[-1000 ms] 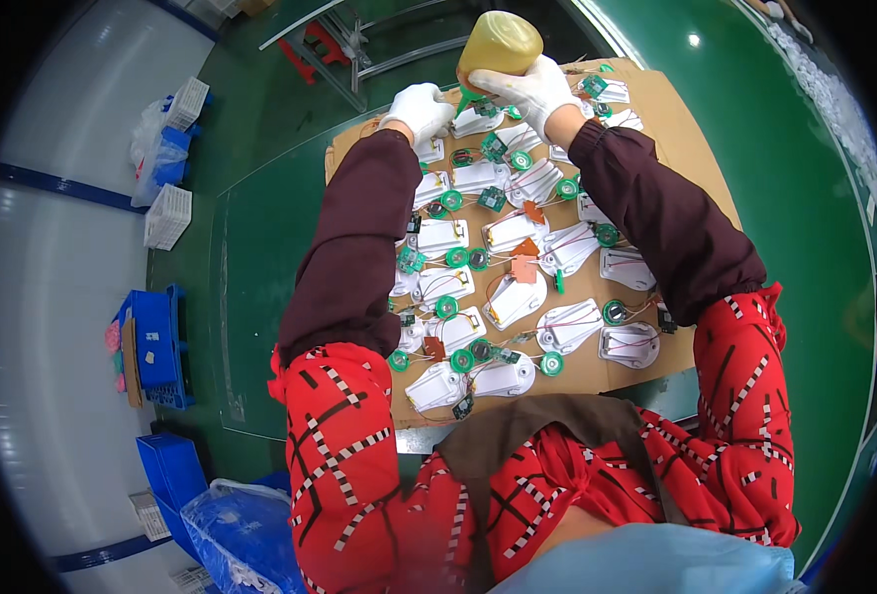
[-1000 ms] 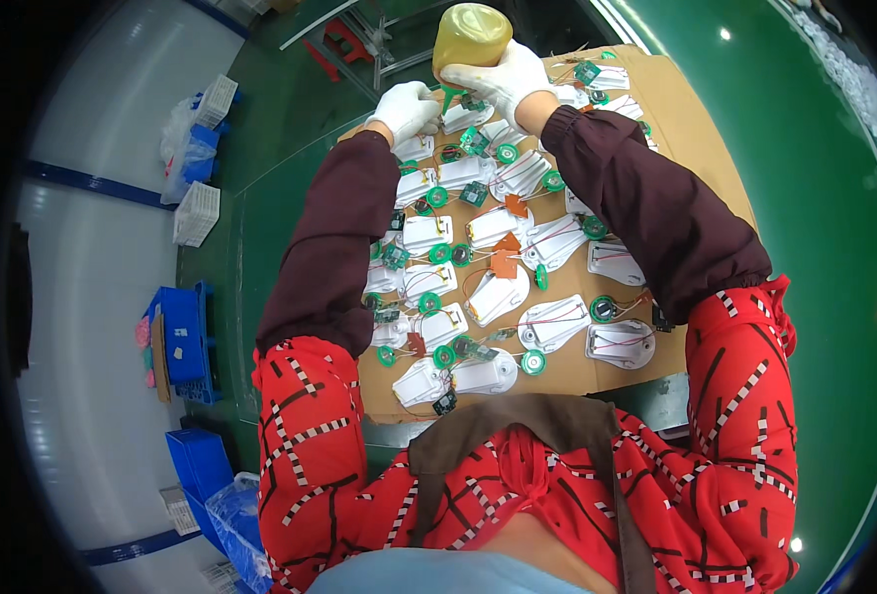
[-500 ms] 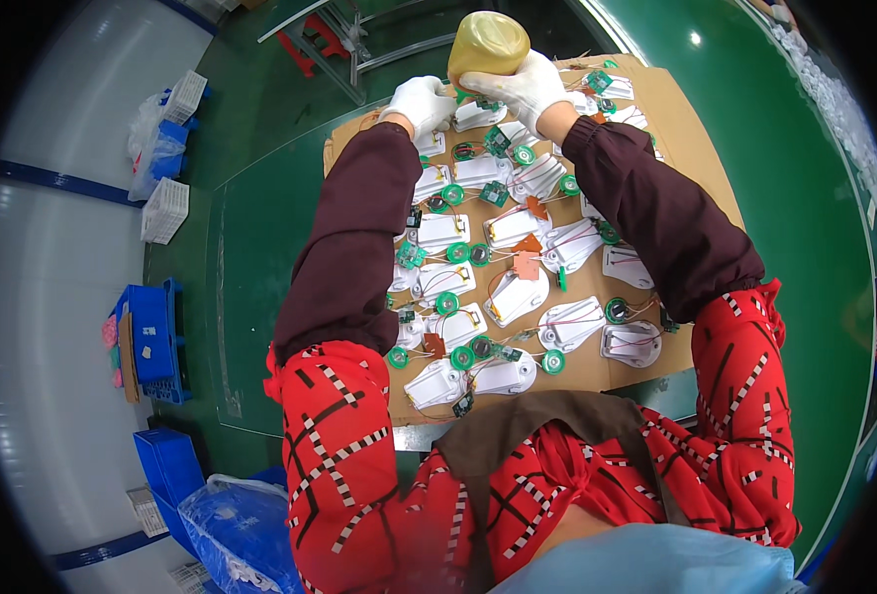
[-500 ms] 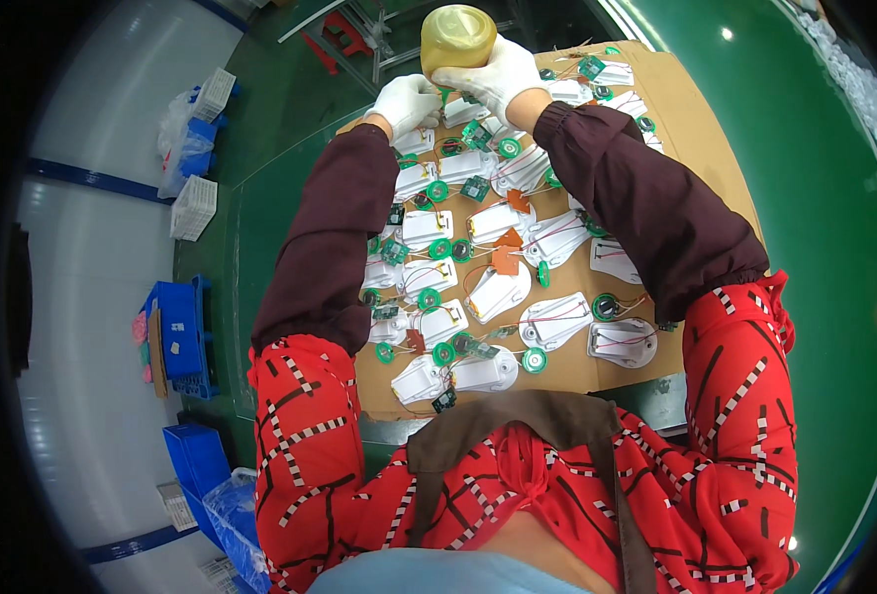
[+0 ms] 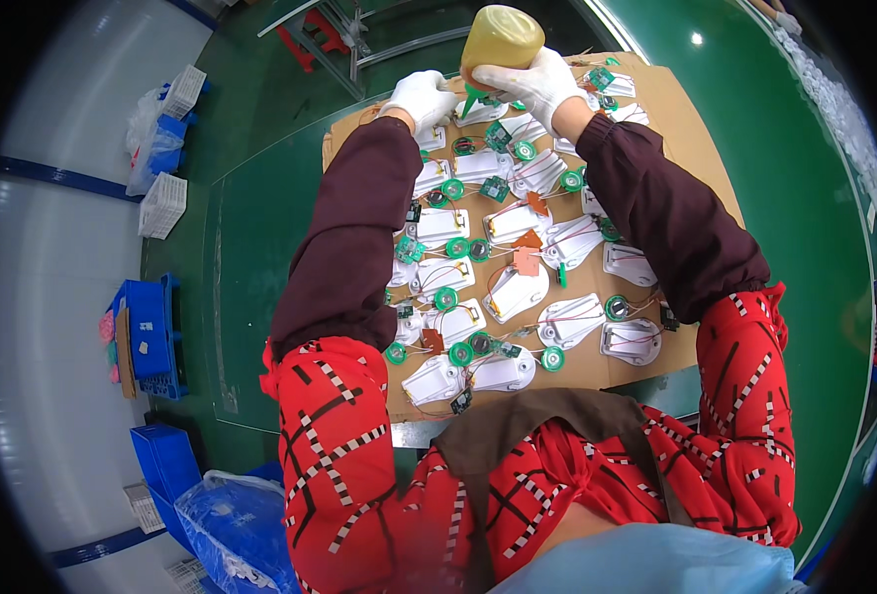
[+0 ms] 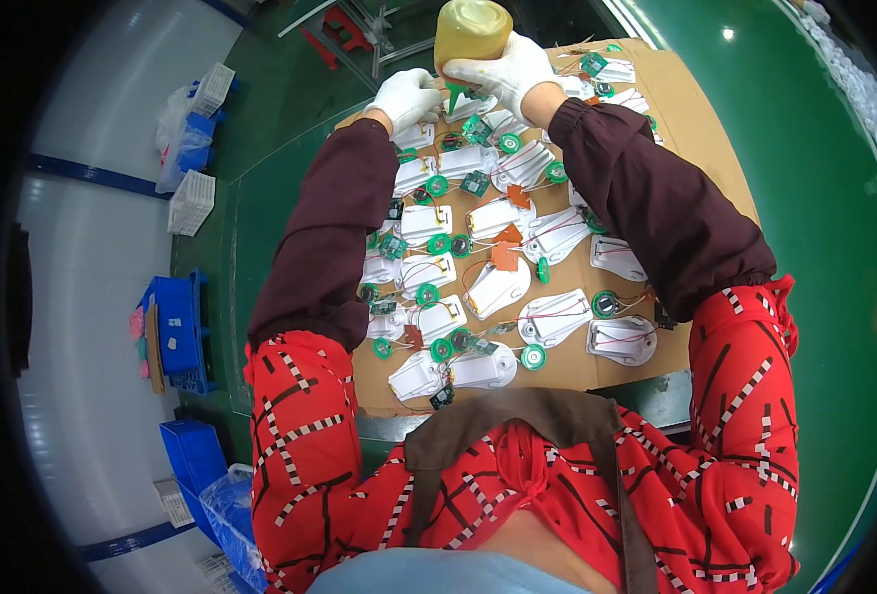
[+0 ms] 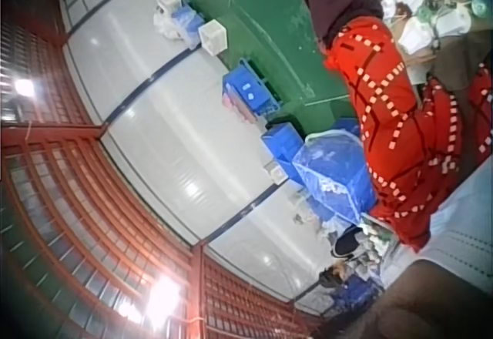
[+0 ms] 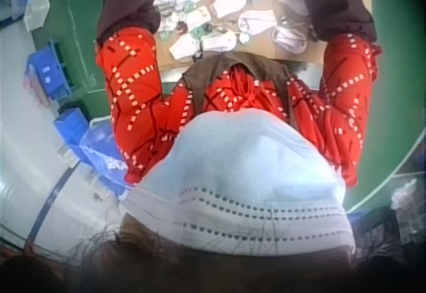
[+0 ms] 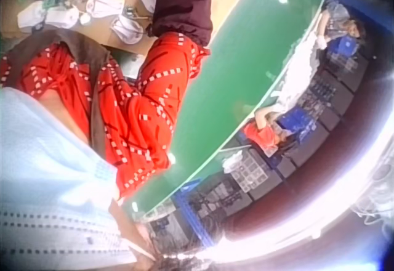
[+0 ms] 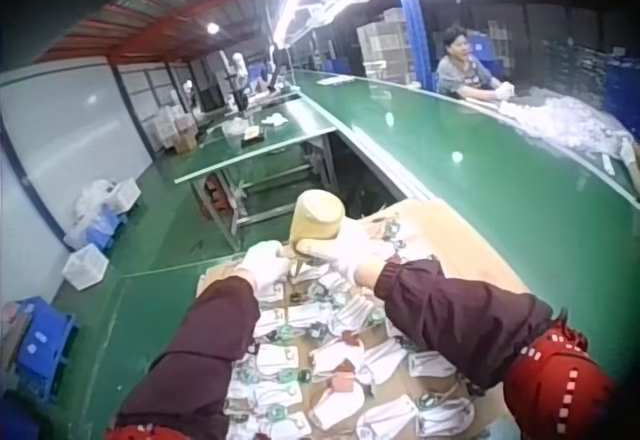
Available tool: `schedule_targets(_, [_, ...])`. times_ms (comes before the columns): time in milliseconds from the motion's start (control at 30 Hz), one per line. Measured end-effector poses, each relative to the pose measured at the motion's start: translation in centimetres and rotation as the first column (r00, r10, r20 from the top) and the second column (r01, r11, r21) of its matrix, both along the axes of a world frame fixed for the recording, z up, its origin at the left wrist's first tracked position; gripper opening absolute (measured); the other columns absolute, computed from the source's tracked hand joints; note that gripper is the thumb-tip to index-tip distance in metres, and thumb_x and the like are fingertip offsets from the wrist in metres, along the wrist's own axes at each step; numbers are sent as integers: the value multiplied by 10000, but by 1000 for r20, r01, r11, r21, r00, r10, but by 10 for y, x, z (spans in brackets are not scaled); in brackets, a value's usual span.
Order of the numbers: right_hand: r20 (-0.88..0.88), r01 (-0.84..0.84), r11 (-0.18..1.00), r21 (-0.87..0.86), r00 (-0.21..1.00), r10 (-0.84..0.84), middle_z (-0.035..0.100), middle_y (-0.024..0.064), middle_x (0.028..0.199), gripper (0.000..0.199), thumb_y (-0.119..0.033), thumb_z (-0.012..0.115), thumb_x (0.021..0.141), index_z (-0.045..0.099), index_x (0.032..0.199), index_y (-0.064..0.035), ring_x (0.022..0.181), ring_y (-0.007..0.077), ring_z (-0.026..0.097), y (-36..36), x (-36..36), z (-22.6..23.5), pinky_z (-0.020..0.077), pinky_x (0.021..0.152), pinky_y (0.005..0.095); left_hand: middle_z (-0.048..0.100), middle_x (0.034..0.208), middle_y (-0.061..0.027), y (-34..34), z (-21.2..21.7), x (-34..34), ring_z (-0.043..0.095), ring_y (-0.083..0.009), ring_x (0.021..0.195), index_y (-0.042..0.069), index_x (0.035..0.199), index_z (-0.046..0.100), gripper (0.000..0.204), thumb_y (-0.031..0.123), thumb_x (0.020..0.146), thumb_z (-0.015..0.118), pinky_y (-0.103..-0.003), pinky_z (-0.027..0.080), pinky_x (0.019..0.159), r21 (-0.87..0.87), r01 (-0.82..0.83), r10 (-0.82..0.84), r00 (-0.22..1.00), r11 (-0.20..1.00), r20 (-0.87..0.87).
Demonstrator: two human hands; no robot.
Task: Applying glue or sealant from a squeeze bottle onto small plastic parts arranged on a board.
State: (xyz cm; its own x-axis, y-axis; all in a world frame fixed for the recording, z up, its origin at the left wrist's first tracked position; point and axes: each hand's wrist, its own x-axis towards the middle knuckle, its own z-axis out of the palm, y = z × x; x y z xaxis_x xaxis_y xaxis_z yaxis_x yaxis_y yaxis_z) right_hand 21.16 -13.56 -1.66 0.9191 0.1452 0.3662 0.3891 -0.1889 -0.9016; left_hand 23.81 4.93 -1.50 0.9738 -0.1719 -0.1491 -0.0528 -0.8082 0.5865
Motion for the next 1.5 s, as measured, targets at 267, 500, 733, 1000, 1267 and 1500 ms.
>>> schedule_targets(267, [-111, -11, 987, 163, 993, 29, 600, 100, 981, 501, -262, 728, 706, 527, 1092, -15, 830, 177, 612, 4, 3, 0, 520, 694, 272, 628, 857, -129, -1, 4, -4, 639, -165, 710, -47, 970, 554, 256, 110, 770, 523, -262, 498, 650, 5, 5, -5, 1000, 1000, -15])
schedule_targets(500, [-131, 12, 975, 223, 991, 18, 616, 98, 972, 556, -313, 764, 647, 554, 1059, -4, 836, 163, 614, 2, 6, -2, 492, 728, 253, 629, 844, -129, 0, 2, -3, 642, -174, 701, -44, 954, 558, 246, 103, 759, 525, -265, 498, 647, 26, 24, -24, 1000, 999, -6])
schedule_targets(733, [-119, 11, 980, 198, 993, 13, 586, 103, 1016, 517, -236, 737, 695, 512, 1105, -17, 878, 184, 601, 9, 10, -2, 523, 705, 266, 628, 838, -127, 3, 0, 0, 641, -174, 701, -44, 941, 557, 235, 104, 759, 530, -267, 500, 643, 25, 30, -30, 1000, 999, 7])
schedule_targets(1000, [-28, 93, 975, 202, 996, -89, 637, 100, 939, 581, -393, 761, 596, 588, 1015, -30, 830, 179, 623, 13, 14, -15, 483, 746, 273, 622, 862, -132, 5, -5, 4, 635, -180, 722, -46, 971, 548, 232, 81, 778, 516, -274, 510, 646, -6, 8, -8, 1000, 1000, -22])
schedule_targets(1267, [-14, 79, 986, 150, 997, -78, 637, 97, 943, 570, -394, 756, 596, 596, 1008, -35, 840, 180, 623, 10, 14, -15, 482, 750, 274, 623, 865, -137, 4, -5, 3, 638, -179, 725, -50, 978, 546, 244, 82, 775, 518, -268, 509, 649, -37, 3, -3, 1000, 999, -4])
schedule_targets(1500, [-18, 50, 996, 69, 999, -49, 601, 99, 980, 501, -252, 733, 699, 527, 1088, -13, 808, 165, 613, 4, 8, -10, 519, 679, 259, 623, 859, -138, 4, -5, 2, 640, -182, 720, -51, 952, 548, 232, 78, 762, 511, -263, 507, 650, -8, 22, -22, 1000, 1000, 9])
